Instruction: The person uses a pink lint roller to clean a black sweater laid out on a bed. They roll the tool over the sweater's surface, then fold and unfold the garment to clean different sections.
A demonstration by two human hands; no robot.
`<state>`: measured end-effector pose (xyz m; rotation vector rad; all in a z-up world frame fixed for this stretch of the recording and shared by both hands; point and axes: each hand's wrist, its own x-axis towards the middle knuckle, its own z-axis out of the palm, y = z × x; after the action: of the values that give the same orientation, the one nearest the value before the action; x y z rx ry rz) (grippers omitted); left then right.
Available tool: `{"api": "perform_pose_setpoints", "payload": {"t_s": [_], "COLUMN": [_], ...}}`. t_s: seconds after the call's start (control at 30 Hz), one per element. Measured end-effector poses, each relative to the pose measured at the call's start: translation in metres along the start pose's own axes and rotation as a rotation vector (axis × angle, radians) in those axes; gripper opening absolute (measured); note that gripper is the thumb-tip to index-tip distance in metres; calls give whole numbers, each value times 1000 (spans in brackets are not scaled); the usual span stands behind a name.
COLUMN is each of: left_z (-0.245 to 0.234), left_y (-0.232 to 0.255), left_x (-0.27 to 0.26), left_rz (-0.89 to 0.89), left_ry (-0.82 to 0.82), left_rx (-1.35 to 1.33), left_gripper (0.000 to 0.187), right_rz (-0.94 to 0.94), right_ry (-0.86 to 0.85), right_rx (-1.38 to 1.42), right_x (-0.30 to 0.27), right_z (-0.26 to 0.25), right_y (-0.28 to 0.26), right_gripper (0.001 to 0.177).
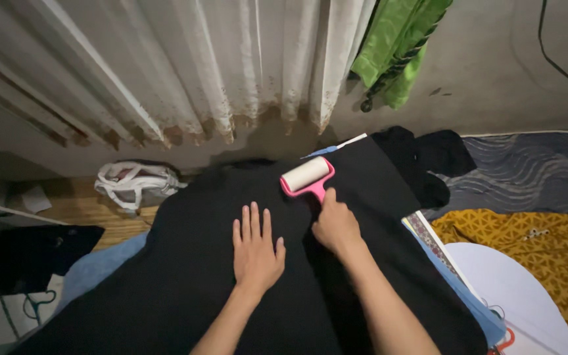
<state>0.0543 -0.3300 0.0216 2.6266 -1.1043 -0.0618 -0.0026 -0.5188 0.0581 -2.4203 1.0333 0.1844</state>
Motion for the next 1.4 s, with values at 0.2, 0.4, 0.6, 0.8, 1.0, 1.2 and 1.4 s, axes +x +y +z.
{"api": "perform_pose_setpoints", "payload": {"t_s": [0.2, 0.4, 0.6, 0.8, 1.0, 1.2, 1.4], "left_z": [1, -2, 7, 40, 59, 64, 72], "left_y": [0, 9, 36, 62, 78, 73, 70], "left_x": [0, -3, 7, 74, 113, 98, 97], "left_rz": [-18, -12, 205, 479, 321, 264, 107], "left_ry": [-36, 18, -52, 1, 83, 70, 202], "left_rx": [46, 74, 52, -32, -38, -33, -189], "left_gripper": [73, 70, 66, 69, 67, 66, 63], "right_rz": [-41, -91, -4, 138, 298, 167, 118], "right_ry": [-32, -12, -70, -100, -160, -66, -36], "right_rx": [-40, -139, -164, -193, -125, -116, -72], "right_x": [5, -39, -84, -138, -159, -110, -43], "right_z": [-7, -23, -53, -64, -64, -57, -51], "right_y": [16, 67, 124, 146, 126, 104, 74], "right_gripper": [42, 51, 40, 43, 42, 38, 41]}}
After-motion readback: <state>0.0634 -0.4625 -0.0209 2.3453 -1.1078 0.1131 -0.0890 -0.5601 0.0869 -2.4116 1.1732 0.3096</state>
